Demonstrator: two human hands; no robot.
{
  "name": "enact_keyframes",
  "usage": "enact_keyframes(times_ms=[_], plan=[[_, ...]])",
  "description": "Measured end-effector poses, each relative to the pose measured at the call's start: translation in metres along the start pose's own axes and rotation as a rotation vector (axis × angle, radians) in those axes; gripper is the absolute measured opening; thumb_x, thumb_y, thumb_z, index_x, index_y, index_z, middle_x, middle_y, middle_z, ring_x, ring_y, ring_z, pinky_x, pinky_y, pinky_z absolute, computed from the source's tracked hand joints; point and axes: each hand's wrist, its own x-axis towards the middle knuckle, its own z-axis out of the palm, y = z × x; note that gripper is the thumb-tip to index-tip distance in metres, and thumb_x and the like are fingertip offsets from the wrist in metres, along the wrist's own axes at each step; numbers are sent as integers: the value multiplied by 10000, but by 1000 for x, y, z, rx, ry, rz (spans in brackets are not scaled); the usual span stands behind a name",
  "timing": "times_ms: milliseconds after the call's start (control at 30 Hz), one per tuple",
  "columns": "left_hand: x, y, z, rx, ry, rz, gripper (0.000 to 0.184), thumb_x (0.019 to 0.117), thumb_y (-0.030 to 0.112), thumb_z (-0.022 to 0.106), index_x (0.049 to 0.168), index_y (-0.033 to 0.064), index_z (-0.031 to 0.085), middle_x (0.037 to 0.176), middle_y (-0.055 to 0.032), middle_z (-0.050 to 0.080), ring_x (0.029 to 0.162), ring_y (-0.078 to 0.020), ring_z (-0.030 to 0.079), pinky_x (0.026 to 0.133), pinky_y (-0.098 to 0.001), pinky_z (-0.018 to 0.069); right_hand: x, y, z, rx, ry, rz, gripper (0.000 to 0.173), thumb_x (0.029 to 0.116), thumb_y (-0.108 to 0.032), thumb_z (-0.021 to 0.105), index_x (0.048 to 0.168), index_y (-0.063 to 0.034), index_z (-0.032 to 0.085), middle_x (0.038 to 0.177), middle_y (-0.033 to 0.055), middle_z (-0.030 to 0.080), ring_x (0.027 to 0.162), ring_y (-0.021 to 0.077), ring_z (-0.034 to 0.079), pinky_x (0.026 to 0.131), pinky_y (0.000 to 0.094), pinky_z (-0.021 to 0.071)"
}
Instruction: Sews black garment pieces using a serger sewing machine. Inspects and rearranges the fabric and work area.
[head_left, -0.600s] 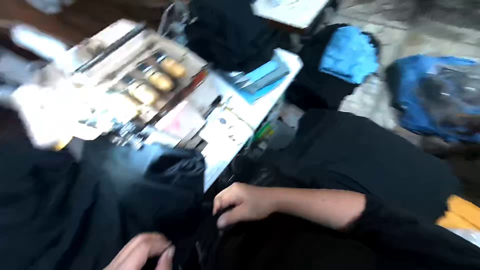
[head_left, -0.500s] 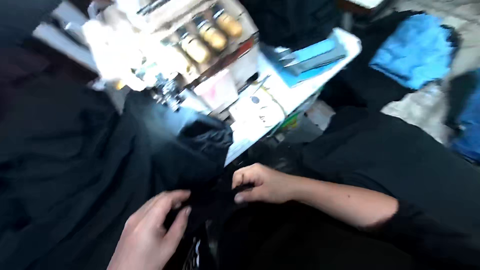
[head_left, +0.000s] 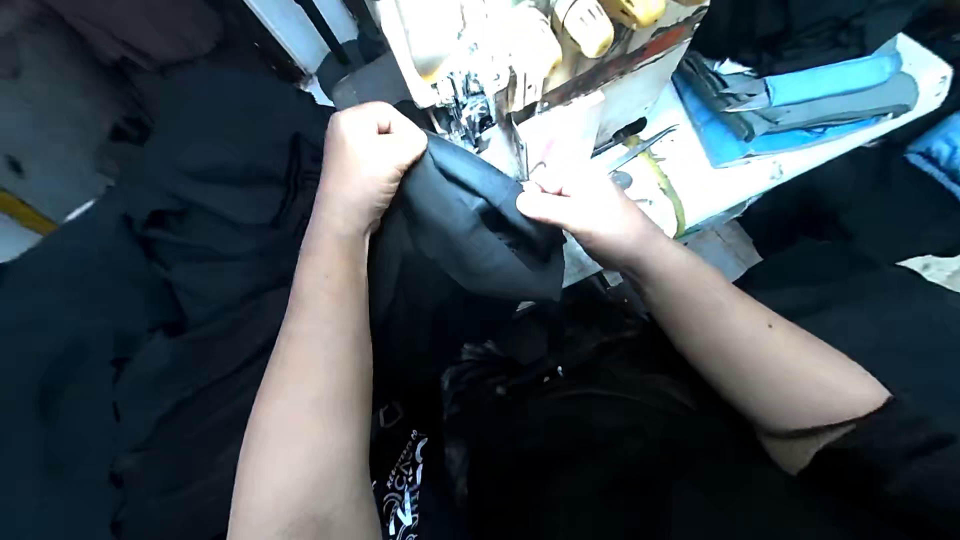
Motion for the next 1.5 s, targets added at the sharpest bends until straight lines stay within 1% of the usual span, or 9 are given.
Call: enact_keyframes(times_ms=[133, 333, 733, 1167, 1267, 1300, 1367, 1433, 1500], plan=[[-6, 6, -10, 194, -131, -8, 23, 868, 86, 656, 852, 89, 673, 882, 47, 645, 788, 42, 577, 710, -155, 472, -25, 4, 13, 31, -14, -14, 273, 969, -95, 574, 705, -144, 522, 719, -75, 494, 616, -26, 450, 555, 133, 369], [-9, 6, -16, 168, -156, -46, 125, 913, 102, 613, 818, 182, 626, 860, 128, 638, 788, 88, 582, 711, -113, 469, -28, 12, 29, -3, 51, -137, 246, 966, -67, 568, 724, -101, 555, 770, -58, 496, 673, -48, 460, 596, 99, 376], [-4, 13, -10, 476, -148, -8, 137, 920, 187, 607, 870, 85, 683, 1057, -45, 615, 1010, -73, 561, 879, -284, 435, -23, 16, 26, -20, 84, -117, 303, 942, -74, 581, 662, -147, 491, 712, -83, 463, 625, -56, 424, 558, 106, 335], [-1, 16, 1, 618, -88, -11, 155, 907, 201, 647, 876, 55, 690, 988, -71, 565, 879, -133, 525, 790, -328, 412, -15, 20, 35, 46, 183, 44, 384, 903, -78, 640, 609, -203, 425, 554, -119, 390, 484, -48, 356, 465, 126, 282], [-3, 17, 4, 625, -69, -17, 144, 902, 193, 656, 892, 56, 700, 989, -76, 561, 851, -134, 523, 769, -318, 418, -18, 18, 35, 121, 202, 66, 270, 870, -47, 691, 789, -170, 465, 605, -102, 400, 494, -34, 361, 471, 109, 308], [-5, 18, 5, 621, -67, -10, 138, 902, 182, 654, 889, 50, 692, 984, -79, 556, 843, -139, 518, 761, -317, 416, -22, 16, 34, 131, 187, 70, 234, 866, -46, 693, 953, -150, 502, 586, -101, 398, 464, -34, 363, 451, 108, 326], [-9, 16, 8, 588, -47, 47, 120, 891, 144, 654, 882, 28, 686, 965, -86, 549, 830, -128, 510, 744, -281, 414, -29, 7, 30, 100, 115, -11, 470, 875, -22, 642, 1316, -95, 498, 589, -88, 481, 462, -45, 425, 452, 110, 384], [-5, 9, 9, 543, -12, 97, 124, 889, 143, 661, 884, 25, 698, 975, -73, 562, 825, -68, 510, 734, -195, 408, -28, 4, 27, 39, 46, -170, 405, 898, 20, 593, 1303, 8, 598, 939, -41, 691, 725, -64, 580, 661, 96, 504], [6, 0, 10, 521, 14, 111, 165, 895, 165, 670, 922, 6, 705, 998, -86, 586, 848, -62, 526, 764, -193, 419, -20, 1, 28, -68, 72, -197, 284, 915, 11, 565, 1168, -1, 696, 1095, 2, 730, 919, -53, 652, 803, 108, 539]])
